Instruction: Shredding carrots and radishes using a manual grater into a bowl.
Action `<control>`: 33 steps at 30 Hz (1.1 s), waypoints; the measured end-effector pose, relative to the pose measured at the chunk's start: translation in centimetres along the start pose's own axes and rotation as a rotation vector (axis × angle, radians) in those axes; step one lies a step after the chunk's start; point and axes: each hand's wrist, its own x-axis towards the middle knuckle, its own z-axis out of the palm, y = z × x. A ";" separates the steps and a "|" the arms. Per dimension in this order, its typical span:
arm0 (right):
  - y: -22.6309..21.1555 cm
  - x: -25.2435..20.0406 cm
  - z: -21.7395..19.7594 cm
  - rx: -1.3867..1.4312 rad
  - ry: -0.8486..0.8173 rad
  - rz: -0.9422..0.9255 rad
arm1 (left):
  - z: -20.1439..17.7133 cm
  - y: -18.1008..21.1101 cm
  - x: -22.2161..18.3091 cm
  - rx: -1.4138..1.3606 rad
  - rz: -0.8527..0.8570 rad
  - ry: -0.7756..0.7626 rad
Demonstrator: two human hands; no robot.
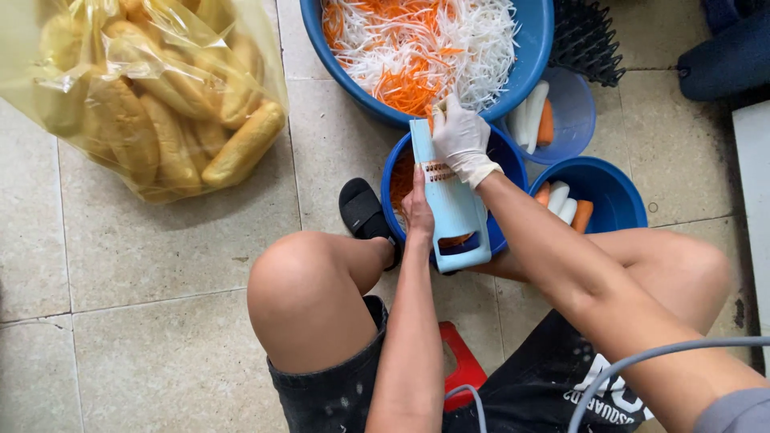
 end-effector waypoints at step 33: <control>-1.2 -5.9 -7.1 0.180 -0.208 0.100 | -0.1 -1.8 1.2 -0.110 0.066 -0.025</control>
